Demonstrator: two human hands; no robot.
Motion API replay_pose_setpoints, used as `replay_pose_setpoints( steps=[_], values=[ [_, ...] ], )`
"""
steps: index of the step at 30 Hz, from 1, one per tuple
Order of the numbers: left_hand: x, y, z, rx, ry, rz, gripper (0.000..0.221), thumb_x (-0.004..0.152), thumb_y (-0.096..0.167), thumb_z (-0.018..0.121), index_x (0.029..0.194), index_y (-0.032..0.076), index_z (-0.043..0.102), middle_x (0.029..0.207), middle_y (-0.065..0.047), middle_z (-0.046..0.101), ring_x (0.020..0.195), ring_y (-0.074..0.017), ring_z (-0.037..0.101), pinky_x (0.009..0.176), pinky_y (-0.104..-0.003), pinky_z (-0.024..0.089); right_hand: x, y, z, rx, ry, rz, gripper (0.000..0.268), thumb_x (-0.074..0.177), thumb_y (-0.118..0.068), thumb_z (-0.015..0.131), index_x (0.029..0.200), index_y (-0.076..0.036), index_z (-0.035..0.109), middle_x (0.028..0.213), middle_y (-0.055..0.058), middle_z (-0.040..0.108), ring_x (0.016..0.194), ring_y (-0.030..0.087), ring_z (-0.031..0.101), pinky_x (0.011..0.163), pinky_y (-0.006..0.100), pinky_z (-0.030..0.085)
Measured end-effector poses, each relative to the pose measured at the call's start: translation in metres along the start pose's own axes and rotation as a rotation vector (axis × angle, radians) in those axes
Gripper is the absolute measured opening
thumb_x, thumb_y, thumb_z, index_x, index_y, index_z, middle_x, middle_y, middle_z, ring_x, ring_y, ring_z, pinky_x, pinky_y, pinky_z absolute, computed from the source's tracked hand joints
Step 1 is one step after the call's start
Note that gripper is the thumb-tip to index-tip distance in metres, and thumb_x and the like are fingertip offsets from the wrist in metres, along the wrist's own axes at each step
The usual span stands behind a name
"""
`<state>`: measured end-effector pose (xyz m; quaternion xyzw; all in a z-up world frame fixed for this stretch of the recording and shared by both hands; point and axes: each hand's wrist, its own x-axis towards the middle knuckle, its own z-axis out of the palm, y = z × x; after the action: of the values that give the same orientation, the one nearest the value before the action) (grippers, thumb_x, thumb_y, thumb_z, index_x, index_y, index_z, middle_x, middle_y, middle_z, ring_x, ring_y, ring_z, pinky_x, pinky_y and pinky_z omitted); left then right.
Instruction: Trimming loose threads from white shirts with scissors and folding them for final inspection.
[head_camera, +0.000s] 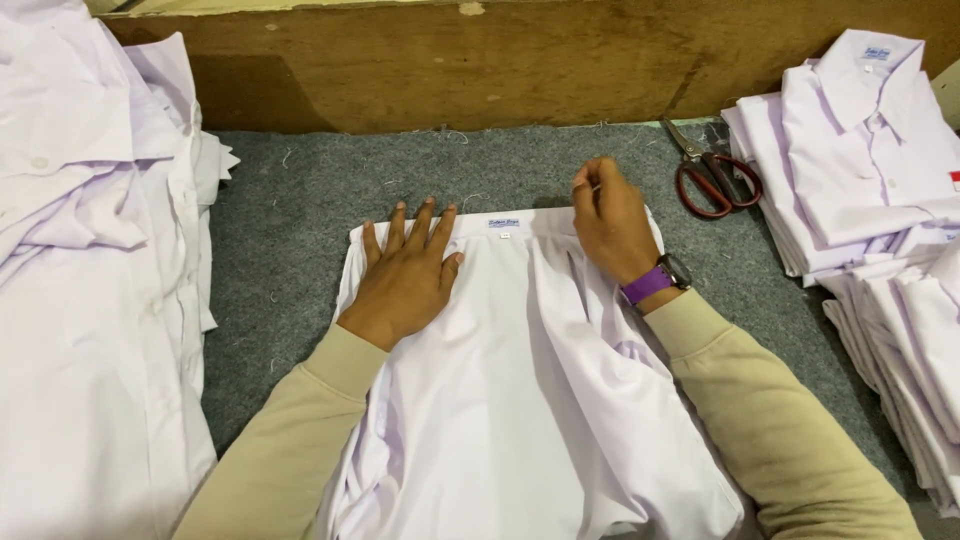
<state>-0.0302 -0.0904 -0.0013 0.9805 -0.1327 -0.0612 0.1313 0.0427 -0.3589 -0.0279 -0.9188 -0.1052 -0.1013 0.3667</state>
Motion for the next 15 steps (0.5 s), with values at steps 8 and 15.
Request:
replay_pose_setpoints(
  steps=[8,15],
  values=[
    [0.000,0.001,-0.002,0.002,-0.010,0.000,0.061,0.108,0.036,0.031,0.164,0.013,0.024,0.165,-0.023,0.024,0.152,-0.0513,0.013,0.114,-0.076,0.002,0.001,0.011,-0.024,-0.051,0.010,-0.158,0.015,0.094,-0.009,0.069,0.108,-0.014,0.070,0.090,0.008,0.075,0.083,0.031,0.074,0.072,0.041,0.056],
    [0.001,0.001,-0.001,0.010,-0.018,-0.006,0.060,0.108,0.035,0.031,0.164,0.015,0.024,0.166,-0.023,0.023,0.152,-0.0514,0.013,0.114,-0.076,0.002,-0.012,-0.021,-0.007,-0.234,-0.192,-0.250,0.022,0.091,-0.022,0.071,0.111,-0.017,0.078,0.098,0.006,0.074,0.101,0.036,0.070,0.091,0.051,0.052]
  ],
)
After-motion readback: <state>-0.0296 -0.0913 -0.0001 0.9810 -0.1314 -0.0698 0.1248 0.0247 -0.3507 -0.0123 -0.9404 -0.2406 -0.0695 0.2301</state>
